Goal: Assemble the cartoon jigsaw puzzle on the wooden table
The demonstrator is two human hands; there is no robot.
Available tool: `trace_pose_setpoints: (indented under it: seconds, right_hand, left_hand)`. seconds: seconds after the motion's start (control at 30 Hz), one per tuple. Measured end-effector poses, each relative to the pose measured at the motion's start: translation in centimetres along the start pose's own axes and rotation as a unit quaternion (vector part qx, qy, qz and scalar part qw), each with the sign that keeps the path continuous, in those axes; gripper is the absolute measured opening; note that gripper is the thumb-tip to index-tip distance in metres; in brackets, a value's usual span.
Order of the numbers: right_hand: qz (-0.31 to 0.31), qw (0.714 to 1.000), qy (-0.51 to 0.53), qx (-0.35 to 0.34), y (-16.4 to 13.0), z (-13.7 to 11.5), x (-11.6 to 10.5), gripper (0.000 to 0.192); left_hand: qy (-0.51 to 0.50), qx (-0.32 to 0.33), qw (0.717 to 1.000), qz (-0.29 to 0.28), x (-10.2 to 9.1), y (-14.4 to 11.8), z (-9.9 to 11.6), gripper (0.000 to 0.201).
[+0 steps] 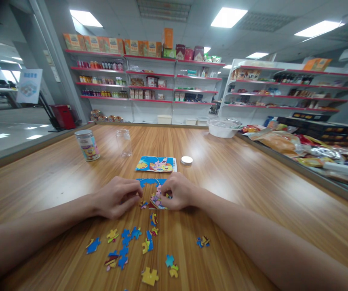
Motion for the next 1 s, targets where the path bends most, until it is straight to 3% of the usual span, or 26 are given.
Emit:
trace_pose_setpoints:
  seconds: [0.1, 0.27, 0.4, 0.5, 0.63, 0.83, 1.0]
  right_hand:
    - [-0.002, 1.000, 0.002, 0.000, 0.07, -0.08, 0.00, 0.032]
    - [-0.001, 1.000, -0.014, 0.004, -0.01, 0.05, -0.01, 0.035]
    - [-0.005, 1.000, -0.011, 0.009, -0.03, 0.09, -0.02, 0.035]
    - [-0.009, 1.000, -0.006, 0.013, 0.04, 0.05, 0.02, 0.033]
    - [-0.007, 1.000, 0.003, 0.010, 0.08, -0.01, 0.06, 0.030]
    - [-0.005, 1.000, 0.010, 0.002, 0.02, 0.02, -0.02, 0.028]
    - [-0.007, 1.000, 0.012, 0.010, 0.03, 0.18, 0.01, 0.028]
  left_hand:
    - [0.009, -0.016, 0.999, 0.026, -0.13, -0.08, -0.16, 0.015]
    - [0.022, -0.006, 1.000, -0.022, 0.60, 0.09, 0.19, 0.022]
    - [0.013, 0.004, 1.000, -0.028, 0.63, 0.24, 0.43, 0.013]
    - [-0.005, 0.012, 1.000, -0.023, 0.35, 0.17, 0.30, 0.017]
    - [0.009, -0.023, 1.000, 0.004, -0.07, 0.00, -0.30, 0.015]
    - [0.019, -0.009, 0.999, -0.029, 0.17, 0.18, -0.11, 0.016]
    - [0.029, -0.045, 0.998, -0.031, 0.36, 0.27, -0.08, 0.015]
Point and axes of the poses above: each hand's wrist, its own y-axis towards the middle knuckle, its own x-axis out of the palm, z = x × y, the point moved 3 cm from there along y, towards the middle knuckle, and after that the axes turned 8 degrees about y, right-handed, at the moved point
